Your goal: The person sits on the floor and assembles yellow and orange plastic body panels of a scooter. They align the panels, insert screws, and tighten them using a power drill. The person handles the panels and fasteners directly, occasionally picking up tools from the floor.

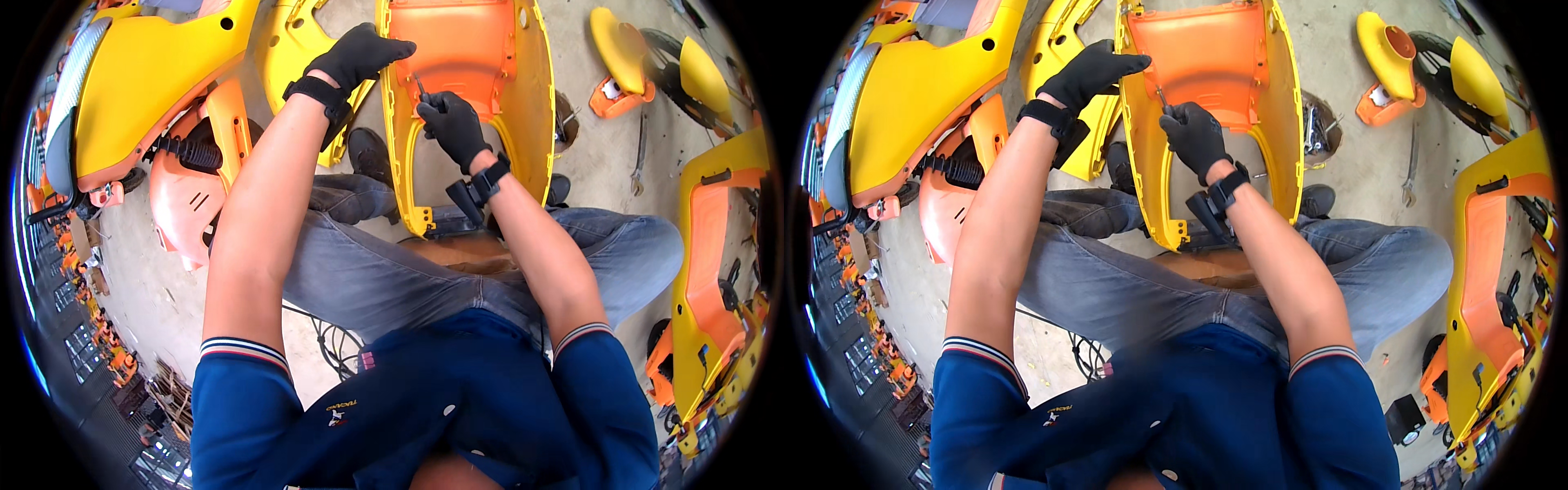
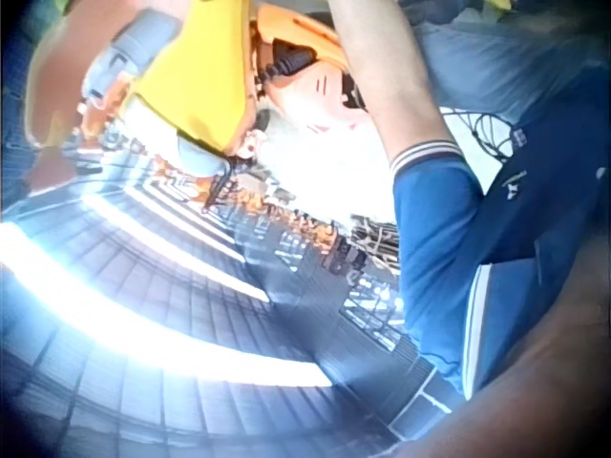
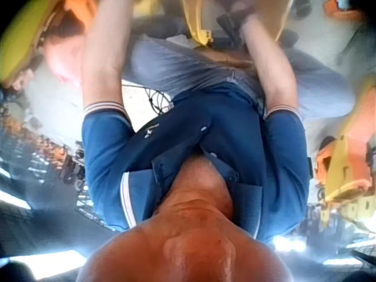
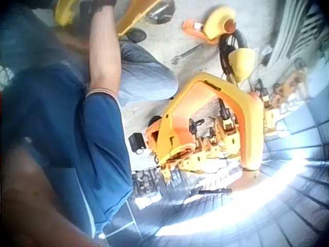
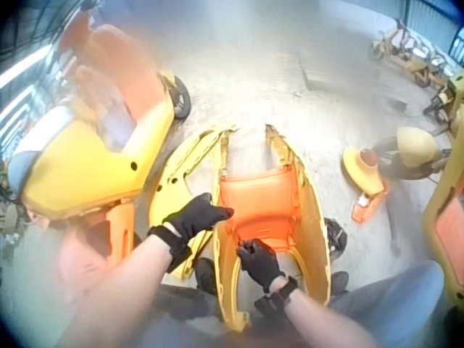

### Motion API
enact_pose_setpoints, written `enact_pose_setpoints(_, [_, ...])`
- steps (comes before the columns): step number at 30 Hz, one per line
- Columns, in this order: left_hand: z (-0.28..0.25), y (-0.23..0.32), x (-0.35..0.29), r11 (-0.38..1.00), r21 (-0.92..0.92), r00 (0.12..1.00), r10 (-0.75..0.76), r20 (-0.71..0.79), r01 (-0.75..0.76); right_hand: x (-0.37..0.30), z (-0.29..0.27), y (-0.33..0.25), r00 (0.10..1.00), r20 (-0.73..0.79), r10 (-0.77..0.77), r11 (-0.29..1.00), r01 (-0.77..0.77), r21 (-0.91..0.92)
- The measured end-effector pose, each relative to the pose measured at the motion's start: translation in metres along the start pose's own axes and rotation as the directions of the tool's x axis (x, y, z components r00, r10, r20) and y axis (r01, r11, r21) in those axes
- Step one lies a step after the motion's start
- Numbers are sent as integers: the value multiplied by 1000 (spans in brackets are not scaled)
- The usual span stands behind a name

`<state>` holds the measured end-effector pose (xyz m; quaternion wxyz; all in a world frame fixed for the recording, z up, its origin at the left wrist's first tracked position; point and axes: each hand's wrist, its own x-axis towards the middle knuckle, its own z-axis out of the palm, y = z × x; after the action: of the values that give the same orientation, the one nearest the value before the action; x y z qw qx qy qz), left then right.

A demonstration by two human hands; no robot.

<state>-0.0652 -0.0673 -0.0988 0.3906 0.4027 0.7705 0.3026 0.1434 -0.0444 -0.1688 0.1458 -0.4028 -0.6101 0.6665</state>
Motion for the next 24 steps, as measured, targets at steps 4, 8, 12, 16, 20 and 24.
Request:
enact_pose_setpoints(4, [3, -4, 2, 982, 147, 993, -121, -10, 121, 17, 12, 13, 999, -26, 39, 999, -39, -4])
enact_pose_setpoints(8, [3, -8, -6, 970, 216, 990, 128, -53, -114, 29, 18, 18, 995, -17, 95, 995, -95, -9])
enact_pose_setpoints(12, [1, -5, -12, 966, 214, 988, 151, -20, -143, 38, 22, 19, 988, 5, 155, 988, -155, 16])
enact_pose_setpoints(16, [-2, -1, -15, 996, 91, 1000, 11, 3, -11, 45, 27, 19, 982, 30, 186, 975, -189, 114])
enact_pose_setpoints(20, [-3, -2, -16, 982, 161, 995, 92, 43, -98, 50, 29, 18, 976, 34, 214, 968, -217, 128])
enact_pose_setpoints(24, [-5, -4, -14, 978, 195, 997, 63, 47, -71, 52, 30, 19, 973, 44, 225, 966, -228, 125])
